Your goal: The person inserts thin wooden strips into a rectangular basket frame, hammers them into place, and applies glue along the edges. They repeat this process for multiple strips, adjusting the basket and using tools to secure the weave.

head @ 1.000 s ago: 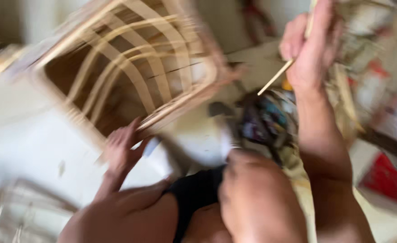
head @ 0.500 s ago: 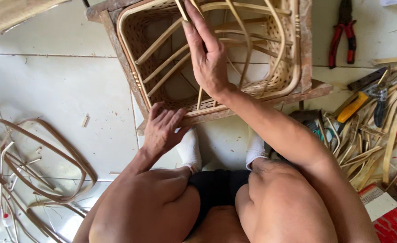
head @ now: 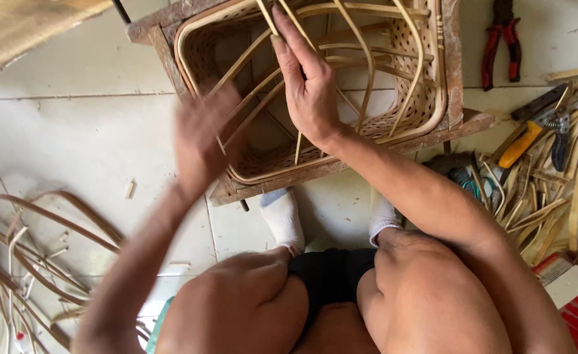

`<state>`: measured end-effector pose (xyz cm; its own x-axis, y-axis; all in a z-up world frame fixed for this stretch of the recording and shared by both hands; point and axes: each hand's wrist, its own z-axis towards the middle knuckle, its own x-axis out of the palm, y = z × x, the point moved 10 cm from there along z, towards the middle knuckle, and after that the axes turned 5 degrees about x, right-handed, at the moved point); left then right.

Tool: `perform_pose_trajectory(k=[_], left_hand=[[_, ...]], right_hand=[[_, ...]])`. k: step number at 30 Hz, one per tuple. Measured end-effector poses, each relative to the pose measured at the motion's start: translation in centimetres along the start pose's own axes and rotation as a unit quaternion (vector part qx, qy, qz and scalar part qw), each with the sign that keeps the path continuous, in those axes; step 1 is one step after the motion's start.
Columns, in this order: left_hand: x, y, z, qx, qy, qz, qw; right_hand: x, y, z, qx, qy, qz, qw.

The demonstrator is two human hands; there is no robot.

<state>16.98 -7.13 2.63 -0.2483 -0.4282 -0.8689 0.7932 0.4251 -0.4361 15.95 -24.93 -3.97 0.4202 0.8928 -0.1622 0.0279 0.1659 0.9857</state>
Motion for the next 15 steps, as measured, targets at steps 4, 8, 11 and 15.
perform_pose_trajectory(k=[4,8,11,15], left_hand=[[1.0,6.2,7.6,0.083,-0.033,0.05,0.995],[3.0,8.5,10.2,0.094,-0.013,0.002,0.995],[4.1,8.7,9.0,0.141,0.009,0.021,0.99],[4.7,9.1,7.5,0.162,0.077,0.108,0.978]], right_hand=[[1.0,-0.5,0.7,0.018,0.043,-0.144,0.988],[2.1,-1.6,1.0,0.045,0.08,-0.173,0.981],[1.2,-0.2,0.0,-0.082,0.022,-0.172,0.981],[3.1,-1.9,0.9,0.055,0.072,-0.101,0.991]])
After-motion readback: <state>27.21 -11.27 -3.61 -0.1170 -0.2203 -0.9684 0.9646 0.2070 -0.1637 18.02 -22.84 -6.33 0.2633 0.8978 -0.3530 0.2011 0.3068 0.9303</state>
